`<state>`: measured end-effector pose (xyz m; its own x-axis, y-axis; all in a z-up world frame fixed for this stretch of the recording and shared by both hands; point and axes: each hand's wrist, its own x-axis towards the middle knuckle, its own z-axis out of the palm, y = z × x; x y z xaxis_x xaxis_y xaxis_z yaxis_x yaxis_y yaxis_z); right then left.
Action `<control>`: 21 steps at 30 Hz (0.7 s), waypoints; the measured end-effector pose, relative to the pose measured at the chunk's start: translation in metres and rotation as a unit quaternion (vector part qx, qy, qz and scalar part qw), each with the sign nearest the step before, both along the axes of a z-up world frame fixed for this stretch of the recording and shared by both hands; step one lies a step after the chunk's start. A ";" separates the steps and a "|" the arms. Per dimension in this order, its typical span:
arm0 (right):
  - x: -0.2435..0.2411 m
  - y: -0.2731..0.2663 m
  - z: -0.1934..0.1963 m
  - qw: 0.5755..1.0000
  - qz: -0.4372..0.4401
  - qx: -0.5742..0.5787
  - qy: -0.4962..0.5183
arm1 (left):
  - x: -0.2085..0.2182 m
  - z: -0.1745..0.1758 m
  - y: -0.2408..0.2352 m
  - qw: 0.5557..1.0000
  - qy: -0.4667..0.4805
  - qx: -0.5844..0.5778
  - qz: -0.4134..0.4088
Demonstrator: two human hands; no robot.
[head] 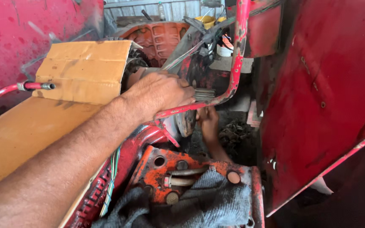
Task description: The person cleans and reinstalls mechanical parts into a red tractor's engine and transmission assembly using their hands and a cloth.
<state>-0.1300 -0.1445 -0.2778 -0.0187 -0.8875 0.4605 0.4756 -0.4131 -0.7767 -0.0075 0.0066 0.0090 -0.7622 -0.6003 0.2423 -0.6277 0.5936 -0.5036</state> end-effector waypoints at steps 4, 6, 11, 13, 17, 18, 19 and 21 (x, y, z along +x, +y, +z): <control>-0.004 -0.002 -0.004 0.999 0.019 0.023 0.012 | -0.003 0.000 -0.001 1.000 0.008 -0.002 -0.012; -0.001 -0.011 -0.009 1.000 0.004 0.009 0.006 | -0.003 0.002 -0.004 0.999 0.014 -0.016 -0.026; 0.005 -0.022 -0.037 1.000 0.000 -0.009 -0.010 | -0.001 -0.005 -0.005 1.000 0.005 -0.008 0.013; 0.006 -0.024 -0.039 1.000 -0.014 0.015 0.023 | 0.000 -0.005 -0.005 1.000 -0.001 -0.023 -0.004; 0.004 -0.030 -0.024 0.999 -0.034 0.016 -0.011 | 0.002 -0.002 -0.008 0.998 0.031 -0.039 -0.043; 0.004 -0.028 -0.022 1.000 -0.017 0.009 -0.005 | 0.002 -0.004 -0.007 0.999 0.022 -0.035 -0.026; 0.003 -0.024 -0.019 1.000 0.001 0.003 0.000 | 0.003 -0.006 -0.006 0.999 0.012 -0.030 -0.010; -0.002 -0.015 -0.013 1.000 0.016 0.013 0.013 | 0.000 -0.007 -0.005 1.000 0.000 -0.023 0.005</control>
